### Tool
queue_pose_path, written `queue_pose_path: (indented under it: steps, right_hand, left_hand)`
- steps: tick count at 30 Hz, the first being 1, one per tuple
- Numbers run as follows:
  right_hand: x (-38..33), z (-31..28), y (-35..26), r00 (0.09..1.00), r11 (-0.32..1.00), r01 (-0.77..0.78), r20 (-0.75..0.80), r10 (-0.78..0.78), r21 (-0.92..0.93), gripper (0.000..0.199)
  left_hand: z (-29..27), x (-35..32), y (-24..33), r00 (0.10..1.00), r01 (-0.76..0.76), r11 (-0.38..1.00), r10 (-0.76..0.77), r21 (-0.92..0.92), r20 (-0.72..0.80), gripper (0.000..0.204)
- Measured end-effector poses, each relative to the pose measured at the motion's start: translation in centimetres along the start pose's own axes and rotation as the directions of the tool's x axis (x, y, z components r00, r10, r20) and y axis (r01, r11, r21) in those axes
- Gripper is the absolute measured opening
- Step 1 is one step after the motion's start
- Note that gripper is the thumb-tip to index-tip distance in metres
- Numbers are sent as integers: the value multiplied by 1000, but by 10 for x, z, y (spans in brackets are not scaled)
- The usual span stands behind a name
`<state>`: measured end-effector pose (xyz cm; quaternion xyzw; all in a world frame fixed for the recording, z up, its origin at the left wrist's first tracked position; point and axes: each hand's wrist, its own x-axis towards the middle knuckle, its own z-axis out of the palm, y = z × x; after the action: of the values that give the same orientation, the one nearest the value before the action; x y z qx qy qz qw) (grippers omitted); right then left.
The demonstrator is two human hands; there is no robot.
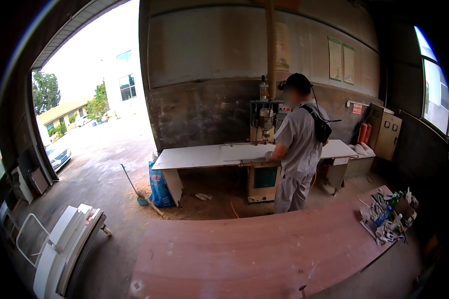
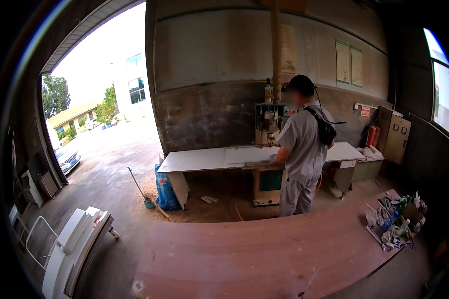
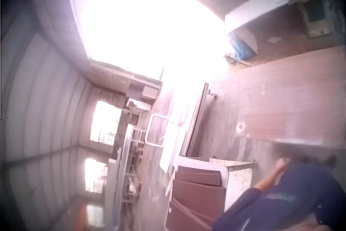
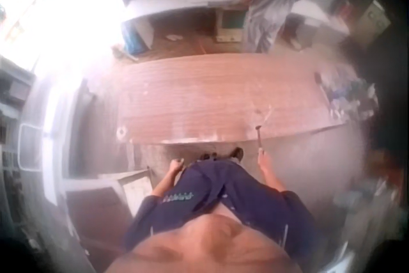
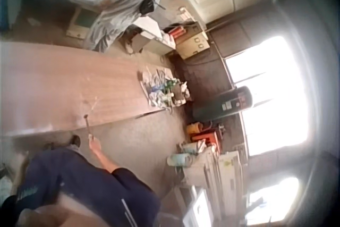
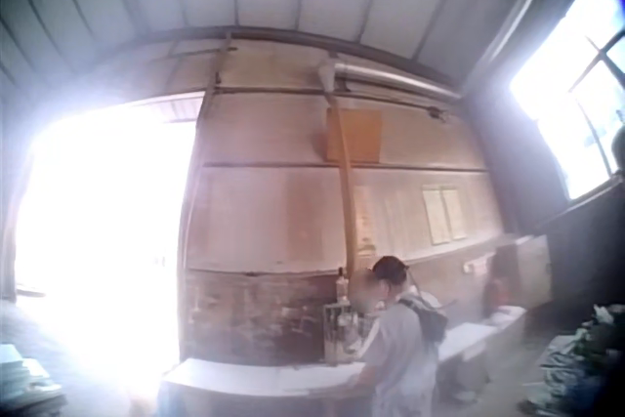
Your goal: The person applies adhesive using a caulk gun to holes in a white board and then uses a hammer to secure wood dowels into the holes.
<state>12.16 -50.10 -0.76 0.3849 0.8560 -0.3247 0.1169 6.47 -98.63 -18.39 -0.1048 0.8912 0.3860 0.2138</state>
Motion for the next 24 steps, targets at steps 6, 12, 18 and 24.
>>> queue_pose_path:
  steps: [6,12,18,24]
  right_hand:
    - [3,13,34,998,998,-48,-39,50,43,73]
    - [-8,5,26,997,996,-73,-19,74,46,73]
    - [1,25,46,995,995,-75,-57,79,63,74]
    - [4,22,56,993,993,-117,-35,117,0,74]
  left_hand:
    - [-8,-4,6,1000,-17,999,17,-30,3,44]
    - [-19,3,7,999,37,993,-41,113,34,47]
    - [-7,8,4,1000,-23,997,23,71,-2,49]
    - [-1,-3,22,1000,-18,999,18,-28,24,47]
